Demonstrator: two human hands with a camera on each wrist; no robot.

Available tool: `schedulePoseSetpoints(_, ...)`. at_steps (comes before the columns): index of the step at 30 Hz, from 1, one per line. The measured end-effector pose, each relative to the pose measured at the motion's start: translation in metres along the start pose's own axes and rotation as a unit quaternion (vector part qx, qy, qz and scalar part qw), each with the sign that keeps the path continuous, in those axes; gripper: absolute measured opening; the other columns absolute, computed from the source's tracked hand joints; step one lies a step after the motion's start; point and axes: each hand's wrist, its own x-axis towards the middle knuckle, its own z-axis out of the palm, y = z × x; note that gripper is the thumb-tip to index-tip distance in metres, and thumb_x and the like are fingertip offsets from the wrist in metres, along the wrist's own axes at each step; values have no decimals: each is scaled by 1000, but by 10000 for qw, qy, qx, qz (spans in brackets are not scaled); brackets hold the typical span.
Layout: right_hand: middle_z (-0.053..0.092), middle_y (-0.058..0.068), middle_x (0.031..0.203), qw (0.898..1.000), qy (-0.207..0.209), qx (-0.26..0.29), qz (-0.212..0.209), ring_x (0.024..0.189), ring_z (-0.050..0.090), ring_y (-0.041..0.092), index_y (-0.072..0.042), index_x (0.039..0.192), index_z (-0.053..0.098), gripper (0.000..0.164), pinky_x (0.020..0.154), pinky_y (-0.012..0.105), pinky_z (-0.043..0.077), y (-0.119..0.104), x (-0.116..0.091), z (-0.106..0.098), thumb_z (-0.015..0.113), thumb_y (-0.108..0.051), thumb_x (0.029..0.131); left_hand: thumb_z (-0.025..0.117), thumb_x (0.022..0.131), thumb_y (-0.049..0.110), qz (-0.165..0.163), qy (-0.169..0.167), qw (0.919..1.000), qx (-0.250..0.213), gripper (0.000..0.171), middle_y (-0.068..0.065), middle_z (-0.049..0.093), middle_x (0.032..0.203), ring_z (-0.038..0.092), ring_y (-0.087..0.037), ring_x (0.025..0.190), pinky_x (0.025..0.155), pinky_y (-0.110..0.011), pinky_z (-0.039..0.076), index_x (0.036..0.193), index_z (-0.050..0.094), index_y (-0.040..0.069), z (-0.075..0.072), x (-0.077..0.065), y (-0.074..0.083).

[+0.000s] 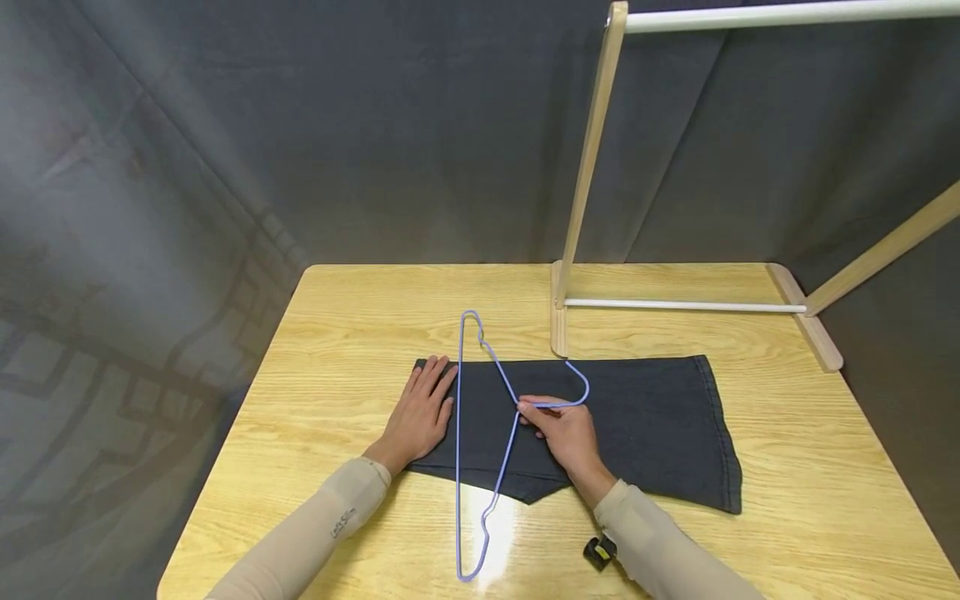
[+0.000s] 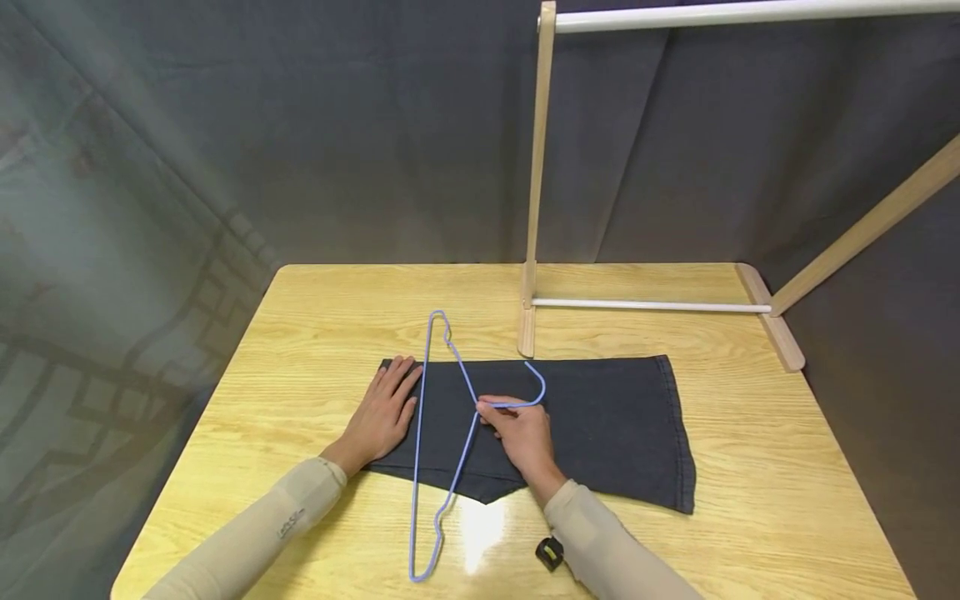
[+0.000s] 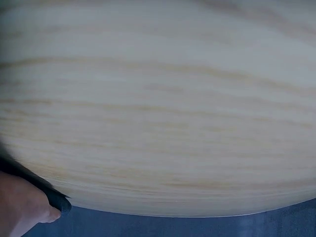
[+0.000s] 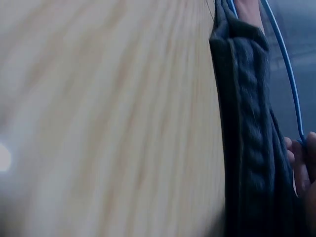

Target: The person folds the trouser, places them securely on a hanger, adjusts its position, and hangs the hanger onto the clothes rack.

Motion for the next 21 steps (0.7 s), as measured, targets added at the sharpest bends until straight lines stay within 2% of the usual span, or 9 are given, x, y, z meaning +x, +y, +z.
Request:
schedulePoseSetpoints(5,79,7,87,9996,-95,-237,-116,71,70,-1,-13,100,81,26,62,17,53,3,-2,6,83,-30,81,43,104,22,-37,2,10000,-59,53,-13,33,162,25,-29,153,124,-48,21,153,36,5,-1,-1,0)
schedulePoseSetpoints(9,79,4,85,9981,-24,-537,-301,69,68,-4,-16,99,82,23,63,16,52,6,-3,6,83,-31,80,46,102,14,78,218,9997,-118,51,-15,36,159,29,-32,151,122,-50,25,151,39,2,-2,0,1)
schedulePoseSetpoints(14,79,3,84,9981,-68,-515,-331,69,68,-4,-17,98,82,22,63,16,52,10,-3,6,83,-31,80,49,101,12,34,366,9993,-61,50,-19,37,158,29,-36,150,120,-52,28,149,42,1,-2,-1,2)
schedulePoseSetpoints(16,79,3,83,9984,-114,-474,-297,68,68,-3,-17,98,82,23,62,16,51,11,-2,6,83,-31,80,50,100,16,-200,382,9991,59,50,-20,37,157,29,-38,150,117,-53,33,147,43,2,-4,-3,2)
schedulePoseSetpoints(18,79,4,82,9987,-132,-404,-281,67,68,-3,-15,98,82,23,61,16,51,11,-1,7,84,-30,80,53,99,21,-566,372,9977,100,52,-20,36,156,33,-39,146,110,-55,39,147,43,3,-8,-4,4)
schedulePoseSetpoints(19,78,5,82,9988,-129,-375,-295,67,68,-2,-14,98,82,24,60,17,51,11,0,7,84,-29,80,55,98,23,-799,367,9961,43,55,-22,37,155,36,-40,143,106,-55,42,147,42,3,-11,-5,5)
schedulePoseSetpoints(21,78,6,81,9989,-116,-325,-322,66,68,-1,-14,98,82,23,59,17,52,10,2,7,84,-28,80,60,95,23,-1401,300,9889,-404,61,-25,38,150,41,-42,136,102,-55,44,148,39,2,-18,-4,7)
